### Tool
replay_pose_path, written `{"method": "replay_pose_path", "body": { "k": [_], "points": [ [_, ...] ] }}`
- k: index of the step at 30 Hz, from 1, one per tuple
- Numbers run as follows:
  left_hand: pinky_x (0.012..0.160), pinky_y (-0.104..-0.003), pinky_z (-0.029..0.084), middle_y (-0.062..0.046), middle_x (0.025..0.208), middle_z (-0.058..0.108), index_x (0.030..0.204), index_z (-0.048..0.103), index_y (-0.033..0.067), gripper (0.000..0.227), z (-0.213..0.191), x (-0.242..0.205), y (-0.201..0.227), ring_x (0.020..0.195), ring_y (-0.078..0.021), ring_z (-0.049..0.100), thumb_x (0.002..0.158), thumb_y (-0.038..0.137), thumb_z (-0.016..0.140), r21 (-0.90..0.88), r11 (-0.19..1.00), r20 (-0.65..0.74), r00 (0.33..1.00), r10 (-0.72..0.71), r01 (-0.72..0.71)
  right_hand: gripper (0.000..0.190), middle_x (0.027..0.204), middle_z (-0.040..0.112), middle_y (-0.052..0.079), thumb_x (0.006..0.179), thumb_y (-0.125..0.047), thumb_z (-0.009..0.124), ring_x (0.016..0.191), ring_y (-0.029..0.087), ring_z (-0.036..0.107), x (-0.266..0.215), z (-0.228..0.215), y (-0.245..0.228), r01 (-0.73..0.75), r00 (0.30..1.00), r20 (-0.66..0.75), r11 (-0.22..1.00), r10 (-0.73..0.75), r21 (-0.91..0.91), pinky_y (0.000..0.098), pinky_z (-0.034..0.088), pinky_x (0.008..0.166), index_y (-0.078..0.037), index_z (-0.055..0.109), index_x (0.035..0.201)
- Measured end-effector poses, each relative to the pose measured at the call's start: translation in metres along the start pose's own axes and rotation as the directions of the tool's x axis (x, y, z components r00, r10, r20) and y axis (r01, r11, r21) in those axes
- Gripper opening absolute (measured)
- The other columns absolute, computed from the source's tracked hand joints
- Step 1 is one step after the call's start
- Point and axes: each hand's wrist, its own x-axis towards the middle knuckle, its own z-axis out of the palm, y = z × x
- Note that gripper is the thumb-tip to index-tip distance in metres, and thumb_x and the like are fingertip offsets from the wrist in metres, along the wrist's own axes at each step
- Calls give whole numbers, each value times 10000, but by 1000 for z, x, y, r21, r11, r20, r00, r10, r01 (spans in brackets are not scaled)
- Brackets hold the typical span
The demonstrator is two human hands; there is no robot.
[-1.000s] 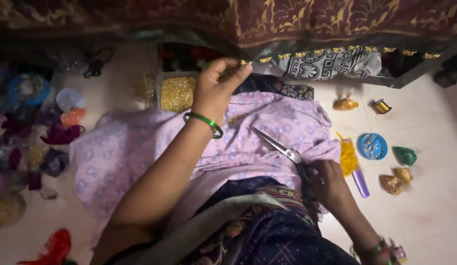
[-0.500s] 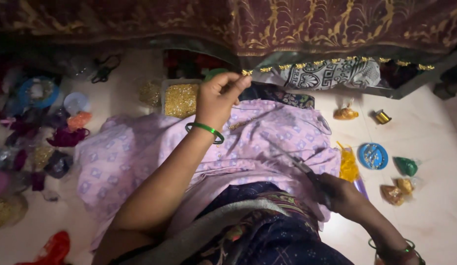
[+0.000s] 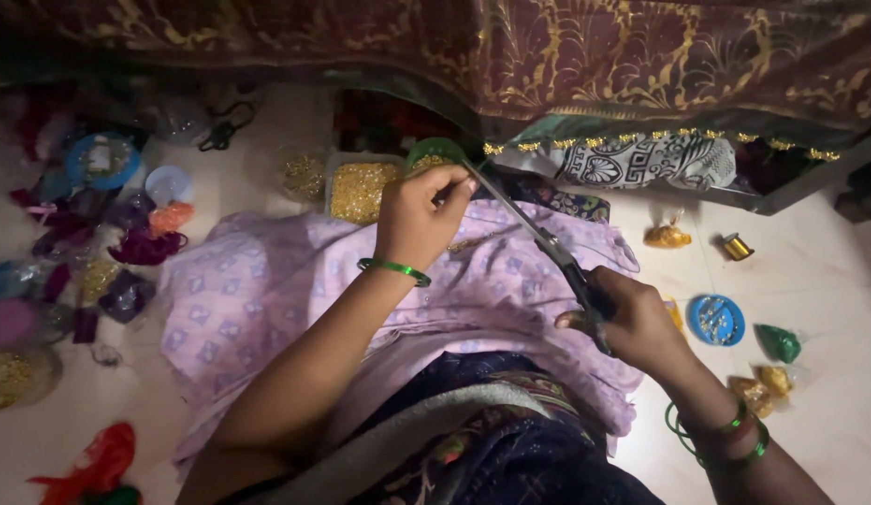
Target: Sewing decorative gold beads onto the hem of a dark patterned fabric.
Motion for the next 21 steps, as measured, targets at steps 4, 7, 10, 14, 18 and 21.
{"method": "replay_pose_path", "body": {
  "k": [4,7,10,14,18,21],
  "points": [
    [618,-242,550,-70,971,815,993,784,58,108,-6,2,2,793,-121,774,928,134,741,16,1000,6,1000,26,-26,386,597,556,68,717,-285,899,516,147,470,0,3,27,-36,999,18,998,37,-45,340,401,472,-56,703,958],
    [688,-240,589,-75,941,794,1023,782,65,135,-17,5,-9,782,-107,757,934,166,778,22,1000,-56,998,19,-18,315,659,657,77,738,-223,869,533,148,577,-9,8,74,79,994,86,990,-69,-118,334,489,507,-76,730,980],
    [682,-247,560,-61,895,787,1023,781,53,144,-48,9,-17,750,-92,704,929,162,779,92,995,-154,988,-9,24,537,931,796,96,718,-147,845,683,189,735,-20,16,99,155,947,304,976,-102,-155,347,594,644,-152,731,1243],
    [672,-257,534,-72,896,785,1049,800,51,135,-118,18,9,750,-128,663,952,145,784,184,982,-285,958,25,29,471,1045,823,49,799,-75,762,842,165,764,-18,25,165,70,872,489,985,18,-161,305,604,775,-170,730,1259],
    [809,-276,634,-101,1027,769,1085,746,47,55,-185,27,37,919,-135,755,1071,99,736,279,959,-395,906,153,-40,403,1194,751,135,875,68,593,938,233,675,24,-65,85,-225,963,187,963,196,146,344,548,727,-111,753,1199],
    [890,-291,649,-102,1047,747,1077,702,46,4,-214,48,86,974,-141,757,1077,50,703,245,963,-475,852,219,-111,376,1107,756,241,965,91,488,846,319,614,62,-207,79,-413,887,-73,853,456,318,398,460,674,-69,738,1196]
  ]
}}
